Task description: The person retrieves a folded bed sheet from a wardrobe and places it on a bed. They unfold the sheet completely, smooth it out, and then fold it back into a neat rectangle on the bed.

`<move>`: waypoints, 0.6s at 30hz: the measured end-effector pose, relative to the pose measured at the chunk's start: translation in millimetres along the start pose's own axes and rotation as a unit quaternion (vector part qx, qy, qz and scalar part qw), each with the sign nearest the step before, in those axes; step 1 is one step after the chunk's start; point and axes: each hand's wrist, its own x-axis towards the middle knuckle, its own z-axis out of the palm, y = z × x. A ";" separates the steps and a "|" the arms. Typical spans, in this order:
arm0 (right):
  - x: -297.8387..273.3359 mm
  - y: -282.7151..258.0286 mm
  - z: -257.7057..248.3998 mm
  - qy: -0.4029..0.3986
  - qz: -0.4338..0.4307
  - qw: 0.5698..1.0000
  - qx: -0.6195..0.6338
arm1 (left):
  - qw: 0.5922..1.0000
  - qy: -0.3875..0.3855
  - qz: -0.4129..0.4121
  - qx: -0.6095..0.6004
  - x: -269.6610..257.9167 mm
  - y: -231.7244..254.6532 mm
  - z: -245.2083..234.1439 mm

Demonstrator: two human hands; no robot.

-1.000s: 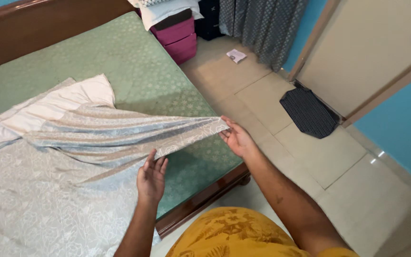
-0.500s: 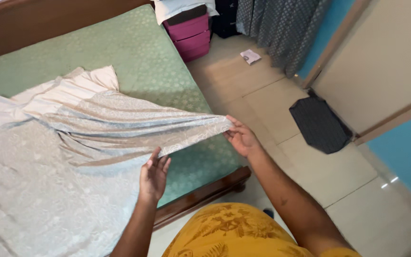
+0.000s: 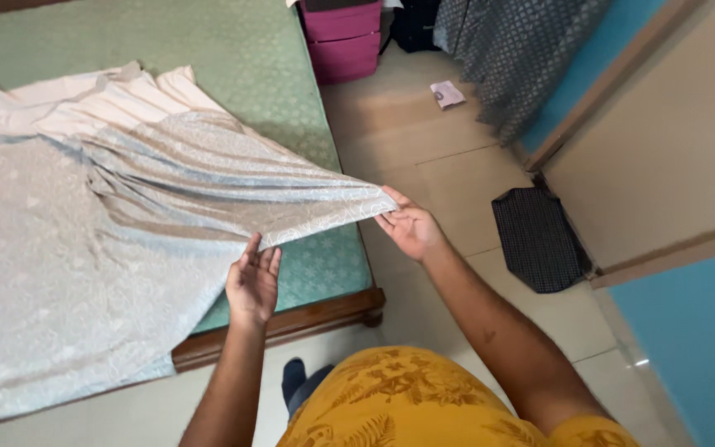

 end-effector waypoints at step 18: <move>-19.1 -85.6 -41.0 -0.008 -0.014 0.999 -0.035 | 0.998 0.031 -0.040 0.033 -30.0 -81.7 71.5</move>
